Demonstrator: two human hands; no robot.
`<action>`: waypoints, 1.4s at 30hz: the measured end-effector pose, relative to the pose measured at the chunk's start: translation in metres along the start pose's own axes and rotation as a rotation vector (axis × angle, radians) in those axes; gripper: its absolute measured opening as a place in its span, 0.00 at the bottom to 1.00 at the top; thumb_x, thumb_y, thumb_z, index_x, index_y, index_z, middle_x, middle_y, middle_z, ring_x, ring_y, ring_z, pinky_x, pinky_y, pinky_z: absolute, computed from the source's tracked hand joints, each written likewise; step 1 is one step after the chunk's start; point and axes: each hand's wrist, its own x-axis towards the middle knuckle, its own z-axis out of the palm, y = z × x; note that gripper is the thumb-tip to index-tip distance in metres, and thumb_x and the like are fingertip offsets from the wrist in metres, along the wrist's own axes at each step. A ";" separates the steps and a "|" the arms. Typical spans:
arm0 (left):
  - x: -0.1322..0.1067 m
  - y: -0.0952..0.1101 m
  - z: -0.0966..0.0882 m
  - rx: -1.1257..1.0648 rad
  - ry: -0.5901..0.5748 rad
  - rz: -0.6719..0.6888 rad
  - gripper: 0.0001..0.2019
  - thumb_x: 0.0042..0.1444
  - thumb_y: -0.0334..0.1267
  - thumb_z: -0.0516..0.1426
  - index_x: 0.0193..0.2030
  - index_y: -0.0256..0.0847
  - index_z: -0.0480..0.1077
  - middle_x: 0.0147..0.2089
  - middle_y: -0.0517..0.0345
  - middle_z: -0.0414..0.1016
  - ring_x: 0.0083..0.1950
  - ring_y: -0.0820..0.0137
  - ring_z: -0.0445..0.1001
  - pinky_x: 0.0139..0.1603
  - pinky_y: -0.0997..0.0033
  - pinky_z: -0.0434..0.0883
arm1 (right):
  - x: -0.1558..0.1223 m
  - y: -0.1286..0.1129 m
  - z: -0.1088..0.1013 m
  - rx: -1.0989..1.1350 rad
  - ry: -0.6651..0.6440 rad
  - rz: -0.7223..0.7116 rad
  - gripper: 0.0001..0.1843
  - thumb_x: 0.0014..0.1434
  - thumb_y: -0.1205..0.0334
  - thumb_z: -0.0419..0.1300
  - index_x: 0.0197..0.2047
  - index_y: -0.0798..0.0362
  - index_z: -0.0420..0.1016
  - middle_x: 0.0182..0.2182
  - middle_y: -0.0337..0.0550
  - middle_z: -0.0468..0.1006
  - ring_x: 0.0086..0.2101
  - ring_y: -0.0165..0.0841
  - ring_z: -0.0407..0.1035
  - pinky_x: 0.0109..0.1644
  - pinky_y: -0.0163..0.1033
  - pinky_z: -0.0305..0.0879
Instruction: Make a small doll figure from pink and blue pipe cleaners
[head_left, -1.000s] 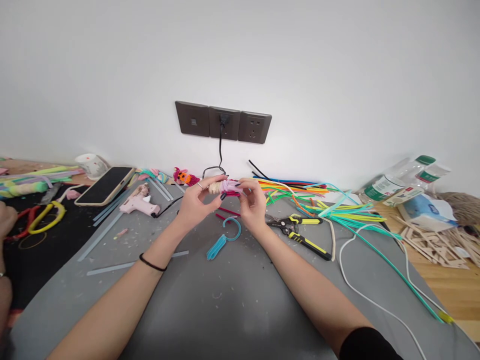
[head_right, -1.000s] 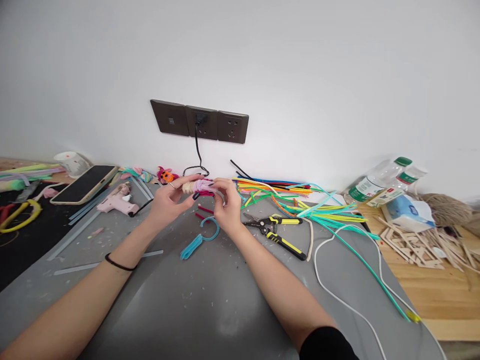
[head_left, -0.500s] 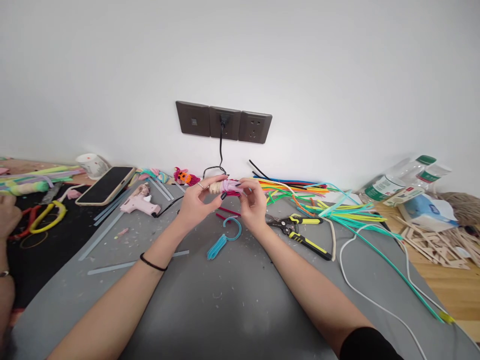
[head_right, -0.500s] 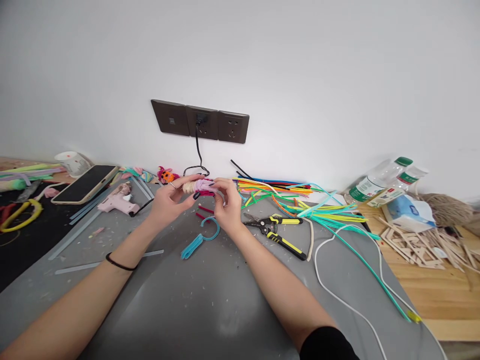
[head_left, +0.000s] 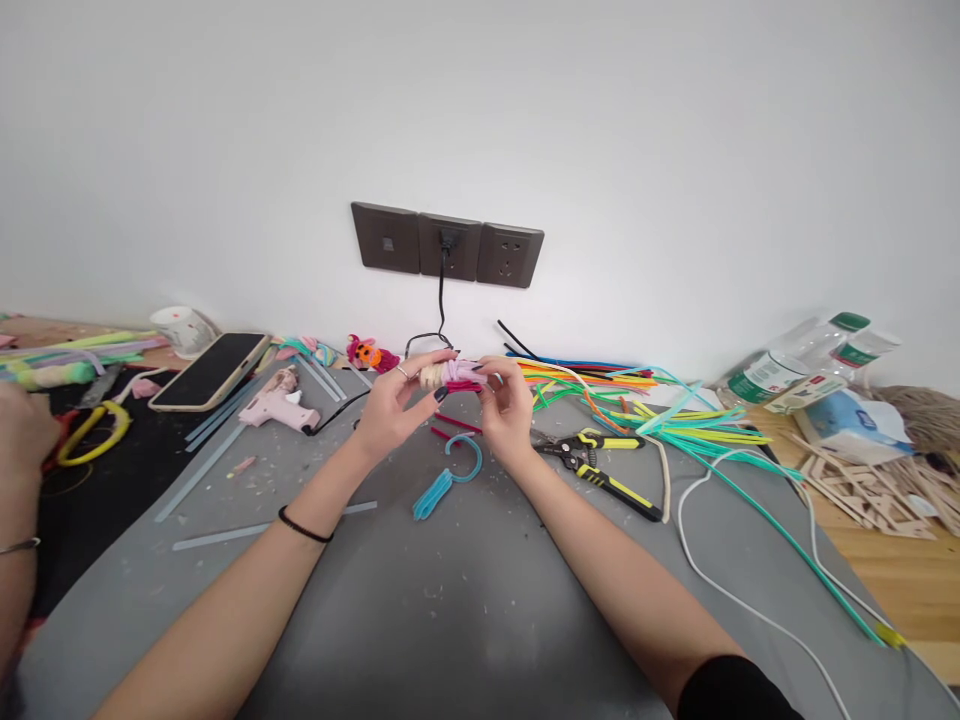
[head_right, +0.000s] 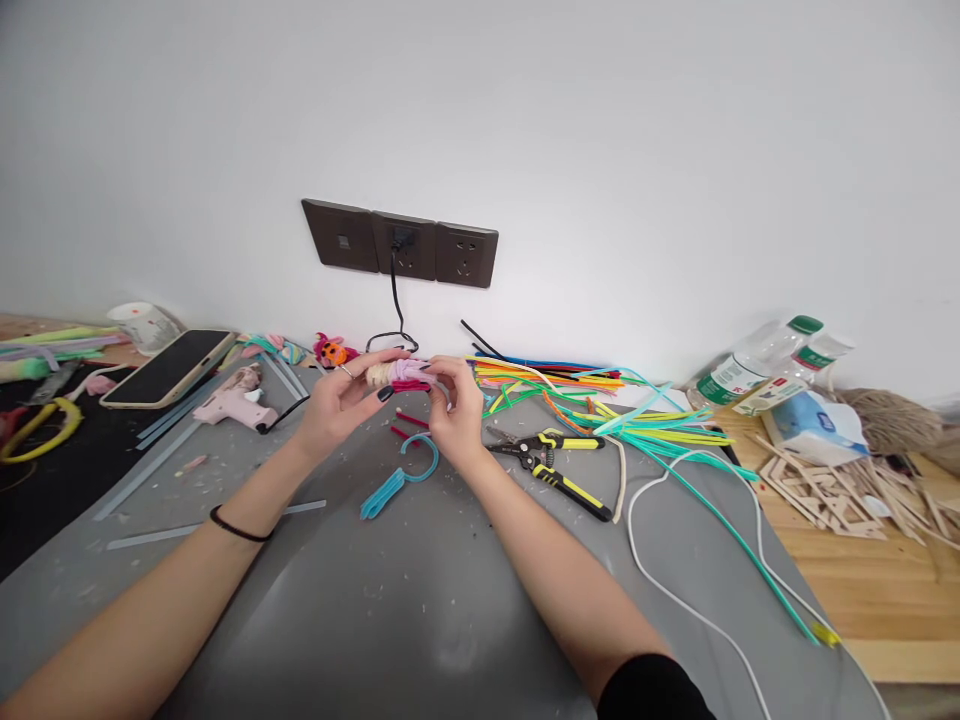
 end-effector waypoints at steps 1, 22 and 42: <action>0.000 -0.001 0.000 0.014 -0.002 0.003 0.25 0.60 0.44 0.63 0.62 0.38 0.73 0.64 0.40 0.74 0.66 0.54 0.73 0.68 0.54 0.71 | 0.000 0.000 0.000 -0.007 0.002 0.001 0.06 0.67 0.66 0.56 0.47 0.48 0.71 0.44 0.47 0.75 0.48 0.35 0.72 0.52 0.44 0.75; -0.001 -0.008 0.001 0.042 0.040 -0.019 0.23 0.58 0.42 0.64 0.61 0.41 0.74 0.64 0.43 0.75 0.66 0.55 0.73 0.68 0.53 0.72 | -0.001 0.000 0.000 -0.009 -0.009 -0.007 0.07 0.68 0.67 0.55 0.47 0.48 0.71 0.45 0.47 0.75 0.48 0.36 0.72 0.53 0.44 0.74; 0.000 -0.006 0.003 0.087 0.076 -0.035 0.23 0.57 0.43 0.64 0.58 0.40 0.75 0.61 0.45 0.77 0.64 0.56 0.75 0.66 0.54 0.73 | -0.001 -0.001 0.000 -0.012 -0.017 -0.025 0.08 0.68 0.67 0.55 0.47 0.47 0.71 0.45 0.47 0.75 0.48 0.37 0.71 0.53 0.46 0.73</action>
